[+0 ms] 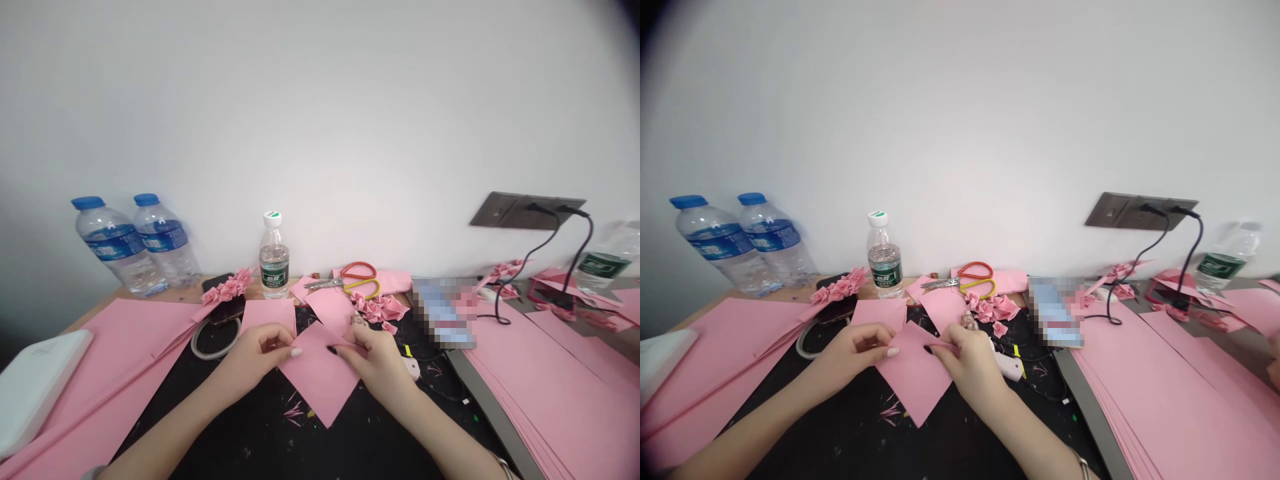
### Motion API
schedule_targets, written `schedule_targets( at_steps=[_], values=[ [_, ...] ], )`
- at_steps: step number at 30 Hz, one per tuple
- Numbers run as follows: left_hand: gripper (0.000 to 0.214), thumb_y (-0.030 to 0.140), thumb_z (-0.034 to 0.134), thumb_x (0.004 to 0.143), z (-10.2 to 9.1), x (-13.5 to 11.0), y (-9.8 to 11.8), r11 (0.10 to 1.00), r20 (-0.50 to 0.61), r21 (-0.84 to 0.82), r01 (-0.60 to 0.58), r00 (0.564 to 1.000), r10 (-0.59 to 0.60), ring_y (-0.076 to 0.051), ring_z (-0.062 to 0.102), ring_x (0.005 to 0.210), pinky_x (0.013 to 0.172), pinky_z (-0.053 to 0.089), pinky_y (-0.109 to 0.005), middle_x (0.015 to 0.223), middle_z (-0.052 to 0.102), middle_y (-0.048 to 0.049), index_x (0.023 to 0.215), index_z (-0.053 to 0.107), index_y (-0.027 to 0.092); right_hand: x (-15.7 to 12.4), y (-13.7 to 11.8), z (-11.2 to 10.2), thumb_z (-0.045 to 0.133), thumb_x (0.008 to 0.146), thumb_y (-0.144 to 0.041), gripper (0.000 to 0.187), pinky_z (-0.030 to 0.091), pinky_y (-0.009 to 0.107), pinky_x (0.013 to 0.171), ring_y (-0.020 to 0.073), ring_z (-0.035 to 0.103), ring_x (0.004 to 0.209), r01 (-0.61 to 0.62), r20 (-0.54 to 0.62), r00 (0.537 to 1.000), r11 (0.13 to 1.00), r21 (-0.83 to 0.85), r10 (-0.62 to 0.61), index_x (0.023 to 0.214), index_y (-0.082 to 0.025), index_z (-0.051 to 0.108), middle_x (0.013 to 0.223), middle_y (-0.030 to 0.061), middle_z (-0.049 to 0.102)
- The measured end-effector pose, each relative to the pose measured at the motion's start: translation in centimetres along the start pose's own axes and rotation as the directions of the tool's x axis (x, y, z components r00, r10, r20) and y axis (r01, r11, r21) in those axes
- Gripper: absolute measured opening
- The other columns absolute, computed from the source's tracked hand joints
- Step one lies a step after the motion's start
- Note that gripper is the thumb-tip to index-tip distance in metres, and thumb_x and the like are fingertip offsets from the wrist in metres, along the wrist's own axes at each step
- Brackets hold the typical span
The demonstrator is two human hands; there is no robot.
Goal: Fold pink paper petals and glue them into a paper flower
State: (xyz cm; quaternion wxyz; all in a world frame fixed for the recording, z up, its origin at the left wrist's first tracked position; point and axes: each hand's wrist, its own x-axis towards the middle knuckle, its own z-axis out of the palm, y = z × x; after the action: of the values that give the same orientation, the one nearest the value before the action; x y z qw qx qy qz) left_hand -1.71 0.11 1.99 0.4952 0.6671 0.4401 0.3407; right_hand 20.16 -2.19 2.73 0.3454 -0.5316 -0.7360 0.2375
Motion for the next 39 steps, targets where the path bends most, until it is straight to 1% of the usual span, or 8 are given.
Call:
schedule_targets(
  at_steps=[5,12,16,19,21,24,30,39],
  values=[
    [0.028,0.035,0.067,0.072,1.0,-0.6,-1.1,0.923,0.125,-0.327,0.204,0.977,-0.172,-0.017,0.060,0.077,0.073,0.048,-0.028,0.077,0.064,-0.0007,0.092,0.063,0.016,-0.6,0.8,0.3,0.050,0.082,-0.038,0.038,0.020,0.021,0.045,0.0093,0.024,0.049,-0.163,0.040,0.987,0.948,0.272,0.159,0.055,-0.021,0.029,0.054,-0.0065,0.027],
    [0.052,0.028,0.068,0.073,1.7,-0.9,-1.3,0.778,0.147,-0.554,0.297,0.954,-0.260,-0.016,0.062,0.073,0.075,0.052,-0.034,0.070,0.065,0.0027,0.122,0.050,0.022,-1.2,1.1,1.0,0.040,0.088,-0.036,0.038,0.021,0.021,0.045,0.0094,0.023,0.049,-0.135,0.016,0.991,0.964,0.230,0.135,0.055,-0.021,0.027,0.054,-0.0061,0.025],
    [0.033,0.032,0.060,0.080,2.4,-0.9,-1.7,0.763,0.207,-0.583,0.281,0.959,-0.195,-0.020,0.063,0.078,0.078,0.051,-0.038,0.082,0.069,-0.0070,0.107,0.063,0.013,-1.7,1.7,1.3,0.037,0.091,-0.029,0.032,0.033,0.021,0.045,0.0120,0.042,0.049,-0.052,-0.014,0.998,0.991,0.127,0.054,0.064,-0.018,0.048,0.054,-0.0029,0.043],
    [0.030,0.033,0.058,0.082,2.9,-1.0,-2.0,0.801,0.223,-0.525,0.287,0.955,-0.196,-0.021,0.064,0.076,0.079,0.050,-0.038,0.083,0.070,-0.0088,0.099,0.067,0.010,-2.1,2.4,1.4,0.040,0.089,-0.020,0.025,0.048,0.026,0.067,0.0194,0.061,0.079,0.093,-0.071,0.993,0.996,0.004,-0.092,0.109,-0.015,0.055,0.091,0.0079,0.065],
    [0.032,0.034,0.058,0.082,3.0,-1.0,-2.1,0.818,0.225,-0.492,0.298,0.951,-0.211,-0.021,0.064,0.078,0.079,0.050,-0.037,0.084,0.071,-0.0085,0.102,0.066,0.011,-2.1,2.8,1.5,0.041,0.088,-0.015,0.043,0.046,0.034,0.088,0.0233,0.055,0.106,0.207,-0.099,0.971,0.972,-0.113,-0.219,0.131,-0.017,0.039,0.119,0.0122,0.057],
    [0.035,0.037,0.058,0.081,2.8,-1.2,-2.1,0.825,0.213,-0.476,0.305,0.950,-0.228,-0.021,0.064,0.078,0.078,0.050,-0.037,0.086,0.071,-0.0080,0.106,0.065,0.013,-2.2,2.9,1.7,0.041,0.089,-0.012,0.055,0.034,0.045,0.102,0.0255,0.040,0.124,0.316,-0.057,0.938,0.914,-0.256,-0.341,0.140,-0.020,0.024,0.134,0.0114,0.045],
    [0.034,0.037,0.058,0.081,2.6,-1.3,-2.3,0.799,0.186,-0.533,0.278,0.960,-0.210,-0.021,0.065,0.077,0.075,0.051,-0.035,0.089,0.071,-0.0086,0.104,0.066,0.013,-2.5,1.8,1.7,0.037,0.089,-0.010,0.059,0.031,0.051,0.104,0.0279,0.019,0.134,0.378,0.088,0.924,0.852,-0.362,-0.372,0.144,-0.017,0.015,0.147,0.0098,0.025],
    [0.034,0.033,0.056,0.083,2.6,-1.5,-2.1,0.757,0.214,-0.586,0.290,0.956,-0.200,-0.023,0.065,0.080,0.075,0.051,-0.036,0.094,0.071,-0.0112,0.108,0.065,0.012,-2.4,1.0,1.6,0.037,0.091,-0.017,0.064,0.033,0.057,0.101,0.0314,0.010,0.136,0.386,0.152,0.922,0.801,-0.458,-0.357,0.145,-0.013,0.003,0.148,0.0122,0.021]
  ],
)
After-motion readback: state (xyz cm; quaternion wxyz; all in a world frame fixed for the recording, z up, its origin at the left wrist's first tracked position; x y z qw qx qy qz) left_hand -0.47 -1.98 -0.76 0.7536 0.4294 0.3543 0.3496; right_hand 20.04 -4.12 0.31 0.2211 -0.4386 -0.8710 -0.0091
